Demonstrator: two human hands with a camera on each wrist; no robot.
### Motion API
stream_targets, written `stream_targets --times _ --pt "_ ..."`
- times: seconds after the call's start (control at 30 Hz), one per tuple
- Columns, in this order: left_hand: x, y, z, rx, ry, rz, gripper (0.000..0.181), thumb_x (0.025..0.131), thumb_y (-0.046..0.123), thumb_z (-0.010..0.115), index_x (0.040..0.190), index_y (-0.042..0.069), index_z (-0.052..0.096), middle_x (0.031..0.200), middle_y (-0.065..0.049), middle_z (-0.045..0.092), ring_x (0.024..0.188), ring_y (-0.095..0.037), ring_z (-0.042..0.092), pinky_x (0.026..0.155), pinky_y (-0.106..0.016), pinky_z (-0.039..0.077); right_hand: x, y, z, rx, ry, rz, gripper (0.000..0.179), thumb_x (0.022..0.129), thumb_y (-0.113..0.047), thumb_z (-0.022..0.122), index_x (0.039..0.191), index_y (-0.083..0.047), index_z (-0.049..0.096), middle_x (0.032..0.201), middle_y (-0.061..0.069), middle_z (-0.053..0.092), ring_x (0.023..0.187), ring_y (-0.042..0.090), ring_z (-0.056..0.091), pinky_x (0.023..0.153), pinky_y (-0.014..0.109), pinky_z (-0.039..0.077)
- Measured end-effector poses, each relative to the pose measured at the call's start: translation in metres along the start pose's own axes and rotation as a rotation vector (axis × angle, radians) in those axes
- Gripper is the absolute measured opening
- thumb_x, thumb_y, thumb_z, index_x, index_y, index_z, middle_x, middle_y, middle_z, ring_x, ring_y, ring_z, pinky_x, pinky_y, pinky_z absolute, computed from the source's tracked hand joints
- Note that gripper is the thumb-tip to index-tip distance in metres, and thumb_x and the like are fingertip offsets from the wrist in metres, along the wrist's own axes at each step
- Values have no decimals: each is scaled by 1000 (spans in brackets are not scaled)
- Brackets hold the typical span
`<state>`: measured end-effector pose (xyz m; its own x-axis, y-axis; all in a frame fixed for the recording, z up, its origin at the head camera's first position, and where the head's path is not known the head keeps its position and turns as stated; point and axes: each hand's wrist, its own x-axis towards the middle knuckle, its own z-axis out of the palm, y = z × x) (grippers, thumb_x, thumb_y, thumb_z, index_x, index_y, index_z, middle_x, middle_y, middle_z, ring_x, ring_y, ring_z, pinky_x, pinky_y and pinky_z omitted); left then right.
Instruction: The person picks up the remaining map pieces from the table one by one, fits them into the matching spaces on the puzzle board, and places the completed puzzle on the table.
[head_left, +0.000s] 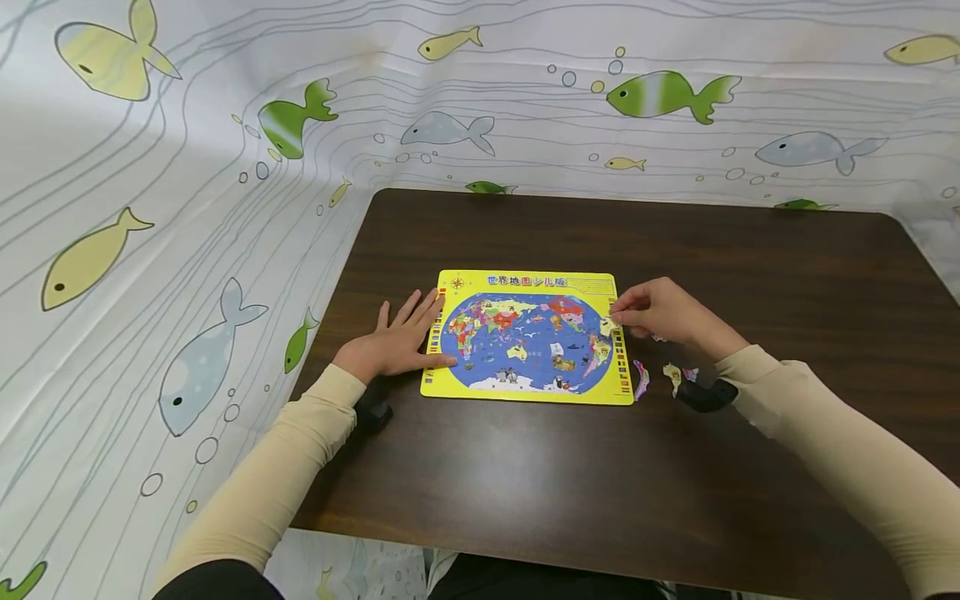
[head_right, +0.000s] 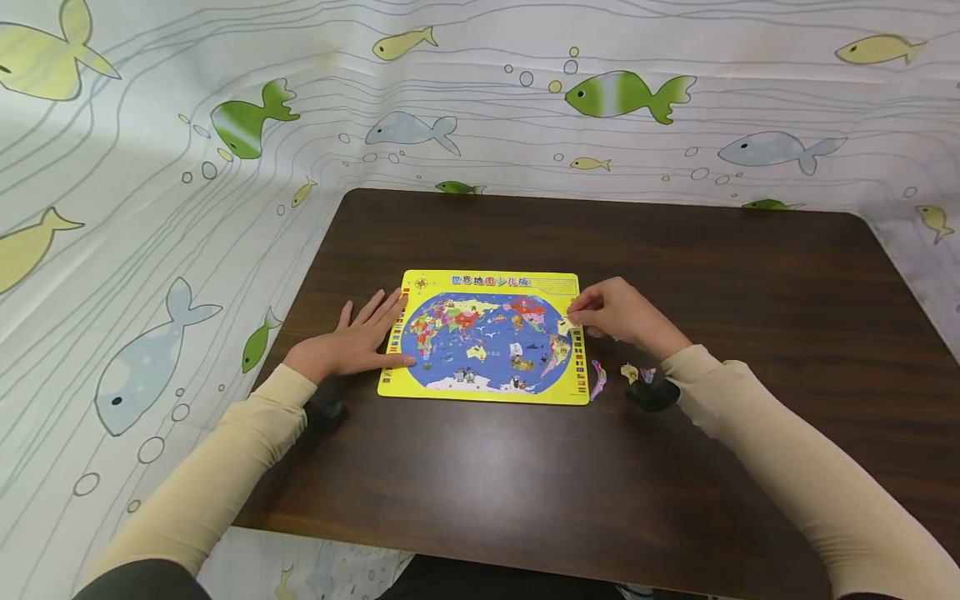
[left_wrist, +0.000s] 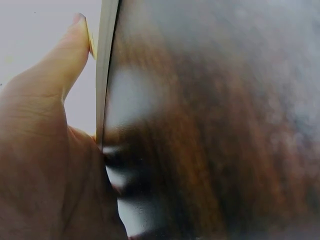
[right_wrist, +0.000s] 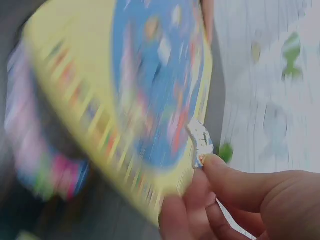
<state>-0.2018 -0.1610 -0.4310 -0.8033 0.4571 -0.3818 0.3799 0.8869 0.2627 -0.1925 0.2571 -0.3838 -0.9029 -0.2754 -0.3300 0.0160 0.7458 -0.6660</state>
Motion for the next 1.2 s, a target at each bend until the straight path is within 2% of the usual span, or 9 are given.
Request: stream_targets --times 0.13,0.33,0.5,0.8,1.0,1.2 --pt "0 0 0 -13 -3 -4 105 80 79 41 154 25 -11 161 3 -17 149 -26 -16 113 -65 -10 16 -27 25 103 -75 -42 27 88 -22 69 108 -5 68 100 15 69 81 25 70 76 36 59" --pt "1 1 1 -27 -8 -5 108 78 81 42 153 27 -13 160 6 -20 148 -24 -19 112 -65 -13 34 -57 60 113 -168 -89 19 89 -18 67 104 -6 70 99 12 70 79 21 72 73 32 59" --pt "6 3 -1 -17 2 0 110 76 82 44 153 27 -13 160 6 -20 149 -24 -18 112 -64 -14 40 -67 74 72 -162 -93 15 88 -21 69 98 -10 70 86 7 72 72 19 70 67 30 59" --pt "6 2 -3 -10 -8 -4 110 78 81 45 153 25 -14 160 5 -20 149 -23 -18 112 -64 -14 40 -75 81 -26 -133 -160 10 88 -20 69 93 -11 69 79 6 71 66 20 66 60 29 52" --pt "4 0 -1 -22 0 -4 110 77 82 44 153 27 -13 160 7 -20 149 -23 -18 112 -64 -14 40 -77 81 -17 -133 -78 13 87 -22 70 92 -10 67 79 8 69 65 21 66 57 30 53" --pt "4 -2 0 -27 0 -9 110 77 82 44 153 26 -12 161 6 -18 149 -23 -18 112 -64 -14 44 -77 81 74 -159 33 20 87 -25 70 96 -9 64 86 10 67 69 21 67 61 30 56"
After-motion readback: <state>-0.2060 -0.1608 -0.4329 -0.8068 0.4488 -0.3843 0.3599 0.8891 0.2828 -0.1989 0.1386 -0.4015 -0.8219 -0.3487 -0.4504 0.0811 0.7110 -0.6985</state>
